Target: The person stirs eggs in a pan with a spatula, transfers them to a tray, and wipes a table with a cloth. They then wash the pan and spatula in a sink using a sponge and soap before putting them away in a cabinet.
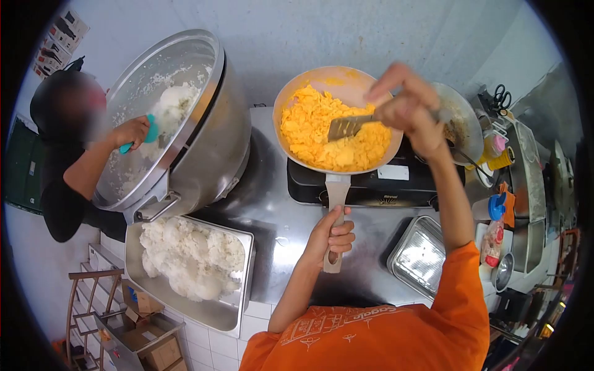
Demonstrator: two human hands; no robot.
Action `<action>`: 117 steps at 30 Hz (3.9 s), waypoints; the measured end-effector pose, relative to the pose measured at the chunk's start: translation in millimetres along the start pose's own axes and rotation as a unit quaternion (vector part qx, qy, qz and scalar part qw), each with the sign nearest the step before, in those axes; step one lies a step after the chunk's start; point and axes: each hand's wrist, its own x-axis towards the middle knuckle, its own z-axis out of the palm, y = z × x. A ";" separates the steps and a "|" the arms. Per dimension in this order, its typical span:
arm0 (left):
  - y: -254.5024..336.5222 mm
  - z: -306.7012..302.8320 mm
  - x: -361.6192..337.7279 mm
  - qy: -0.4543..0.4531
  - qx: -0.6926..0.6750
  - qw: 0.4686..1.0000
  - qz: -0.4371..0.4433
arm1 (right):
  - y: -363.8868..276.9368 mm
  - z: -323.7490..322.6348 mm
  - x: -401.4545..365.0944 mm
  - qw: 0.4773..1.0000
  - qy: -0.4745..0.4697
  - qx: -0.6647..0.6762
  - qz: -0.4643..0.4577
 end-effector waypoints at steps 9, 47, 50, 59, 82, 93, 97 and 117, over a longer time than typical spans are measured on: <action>-5.6 -0.2 1.7 0.034 0.018 0.999 0.016 | 91.7 -41.8 116.7 0.969 -0.082 -0.233 0.013; 3.9 6.0 -1.6 0.011 0.003 1.000 -0.019 | 88.4 31.6 -19.4 0.935 0.220 0.279 -0.022; 3.5 4.6 -1.5 0.002 -0.022 0.999 -0.024 | 91.5 25.3 -2.4 0.902 0.326 0.281 -0.027; 2.3 7.2 -2.9 0.008 -0.022 1.000 -0.017 | 116.0 -32.3 6.2 0.750 0.603 0.270 -0.041; 1.2 3.8 -0.6 -0.028 -0.055 0.998 -0.009 | 83.8 -10.2 -38.4 0.965 0.253 0.053 -0.035; 2.4 5.8 -0.7 -0.019 -0.031 0.999 0.001 | 129.7 30.9 -25.9 0.977 0.199 -0.053 -0.047; 1.5 4.2 -2.0 -0.021 -0.026 0.999 0.000 | 70.3 -0.6 17.9 0.967 0.240 0.084 0.010; 4.6 -1.5 -5.1 0.041 0.082 0.995 0.029 | 29.4 -51.2 86.6 0.990 -0.113 -0.077 -0.007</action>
